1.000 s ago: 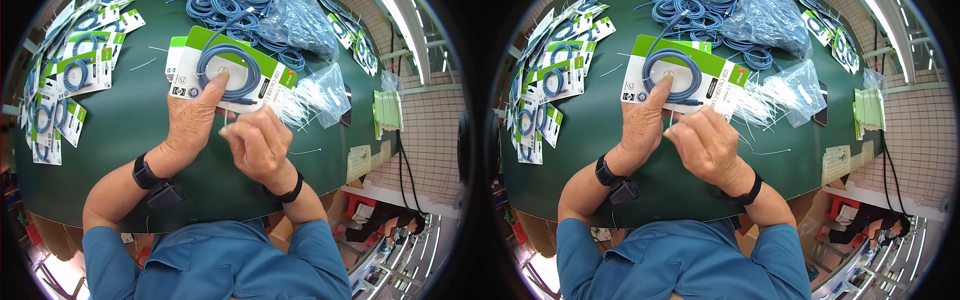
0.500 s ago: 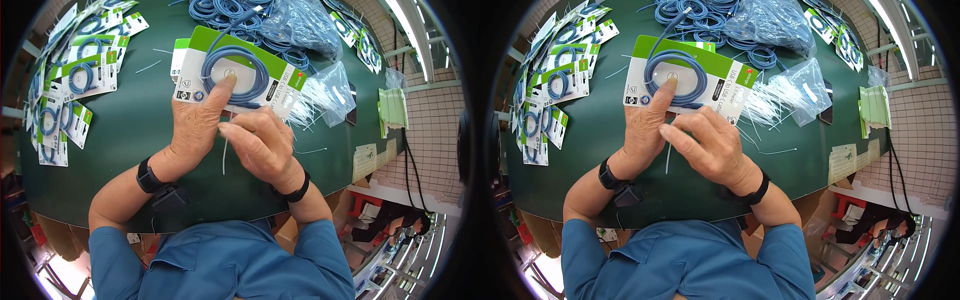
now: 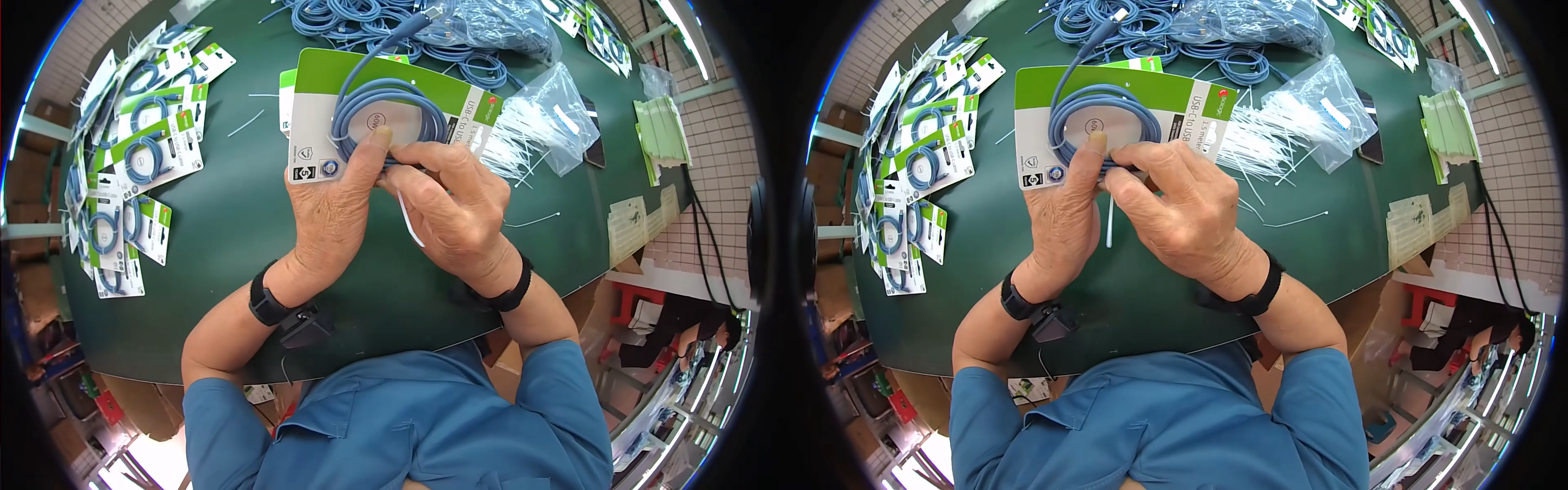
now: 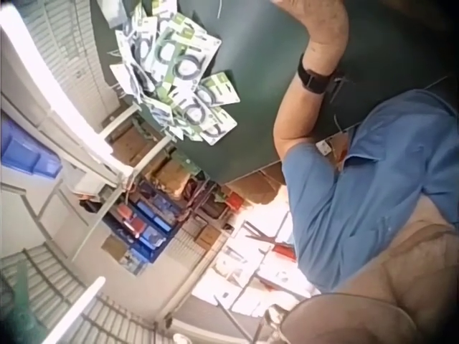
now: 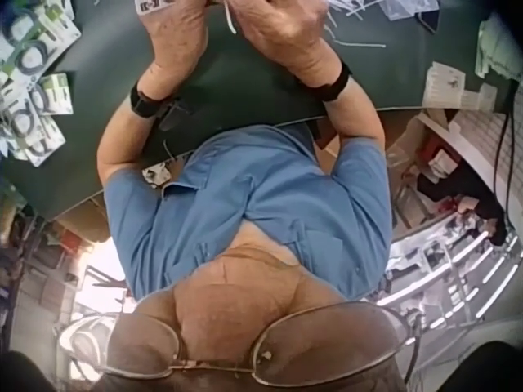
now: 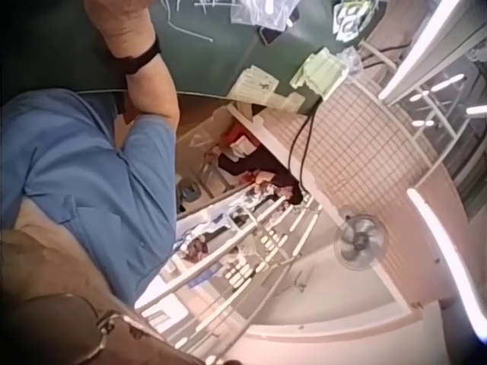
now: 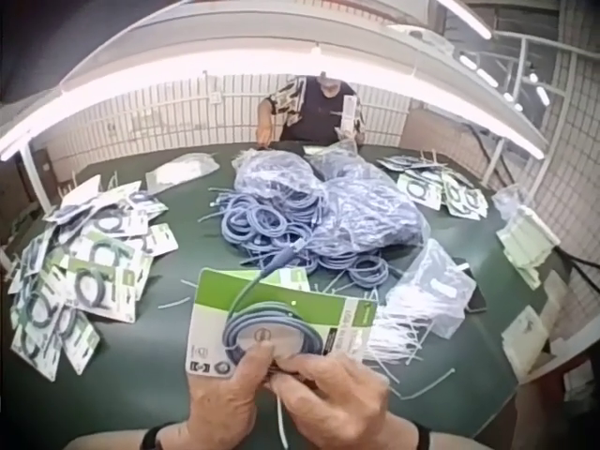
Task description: The person picks up a coiled cable, aligns it onto a cardboard backing, and secures it by threading two plastic ties through the holes and tightening them by hand. After checking the attachment, they set the packaged cable aside and reach for another cable to repeat the process.
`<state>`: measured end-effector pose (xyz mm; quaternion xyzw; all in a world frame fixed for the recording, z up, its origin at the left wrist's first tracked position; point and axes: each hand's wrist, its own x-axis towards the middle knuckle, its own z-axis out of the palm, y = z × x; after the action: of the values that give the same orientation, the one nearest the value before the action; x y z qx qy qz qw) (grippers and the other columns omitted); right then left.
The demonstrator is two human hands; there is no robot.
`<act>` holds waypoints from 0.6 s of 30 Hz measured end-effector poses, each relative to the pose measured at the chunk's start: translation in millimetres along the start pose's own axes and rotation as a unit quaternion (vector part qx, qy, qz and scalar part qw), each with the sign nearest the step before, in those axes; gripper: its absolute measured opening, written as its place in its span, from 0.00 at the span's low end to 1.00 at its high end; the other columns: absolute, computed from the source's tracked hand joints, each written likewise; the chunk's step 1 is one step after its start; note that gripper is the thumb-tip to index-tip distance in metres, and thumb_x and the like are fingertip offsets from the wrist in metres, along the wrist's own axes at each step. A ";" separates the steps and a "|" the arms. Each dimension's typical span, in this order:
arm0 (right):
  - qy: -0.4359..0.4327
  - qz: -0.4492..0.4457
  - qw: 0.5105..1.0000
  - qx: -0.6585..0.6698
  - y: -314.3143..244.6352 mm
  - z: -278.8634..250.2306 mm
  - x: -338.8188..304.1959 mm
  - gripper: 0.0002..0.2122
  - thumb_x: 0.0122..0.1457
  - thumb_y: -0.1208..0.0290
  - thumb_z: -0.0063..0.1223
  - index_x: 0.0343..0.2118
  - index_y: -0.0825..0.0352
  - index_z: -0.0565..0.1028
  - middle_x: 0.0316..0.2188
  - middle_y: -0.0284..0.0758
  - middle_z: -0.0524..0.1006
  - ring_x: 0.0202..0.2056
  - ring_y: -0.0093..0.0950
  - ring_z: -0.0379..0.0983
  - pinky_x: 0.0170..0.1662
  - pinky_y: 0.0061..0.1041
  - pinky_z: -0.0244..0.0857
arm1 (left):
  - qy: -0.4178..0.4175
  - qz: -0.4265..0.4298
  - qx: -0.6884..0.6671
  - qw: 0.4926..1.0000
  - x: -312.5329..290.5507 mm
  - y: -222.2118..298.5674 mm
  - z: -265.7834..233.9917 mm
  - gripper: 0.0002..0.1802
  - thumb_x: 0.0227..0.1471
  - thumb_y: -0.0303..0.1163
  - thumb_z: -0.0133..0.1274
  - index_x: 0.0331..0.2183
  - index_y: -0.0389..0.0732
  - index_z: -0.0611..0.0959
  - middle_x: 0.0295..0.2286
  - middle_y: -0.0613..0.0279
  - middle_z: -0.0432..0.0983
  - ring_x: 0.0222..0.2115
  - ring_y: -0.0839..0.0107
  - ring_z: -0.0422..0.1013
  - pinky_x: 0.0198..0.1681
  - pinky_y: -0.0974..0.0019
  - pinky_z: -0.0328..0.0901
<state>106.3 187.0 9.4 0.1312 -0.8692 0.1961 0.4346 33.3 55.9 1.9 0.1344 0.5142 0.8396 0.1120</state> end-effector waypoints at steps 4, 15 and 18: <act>0.015 0.000 0.999 0.031 -1.9 0.8 0.6 0.13 0.46 0.86 0.71 0.34 0.67 0.82 0.34 0.37 0.81 0.27 0.28 0.78 0.27 0.25 0.72 | -0.006 -0.001 0.003 1.000 -1.9 5.6 0.1 0.16 0.59 0.25 0.64 0.48 0.33 0.81 0.38 0.64 0.82 0.35 0.79 0.76 0.36 0.71 0.73; 0.036 0.080 0.992 0.094 2.5 6.8 -4.8 0.13 0.46 0.86 0.71 0.34 0.66 0.82 0.33 0.36 0.82 0.27 0.28 0.79 0.27 0.25 0.73 | -0.050 -0.017 0.036 0.998 2.6 1.3 -10.7 0.15 0.59 0.25 0.63 0.47 0.33 0.81 0.36 0.64 0.82 0.34 0.79 0.77 0.36 0.72 0.73; 0.041 0.062 0.994 0.086 2.2 6.2 -3.2 0.13 0.45 0.86 0.72 0.34 0.66 0.82 0.34 0.36 0.82 0.27 0.27 0.79 0.26 0.24 0.73 | -0.047 -0.016 0.050 0.998 5.1 4.5 -9.3 0.15 0.59 0.25 0.62 0.48 0.33 0.81 0.37 0.63 0.81 0.35 0.78 0.77 0.35 0.72 0.73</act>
<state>102.9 186.3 3.0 0.1057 -0.8370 0.3021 0.4438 25.1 47.9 2.4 0.1705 0.5517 0.8038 0.1428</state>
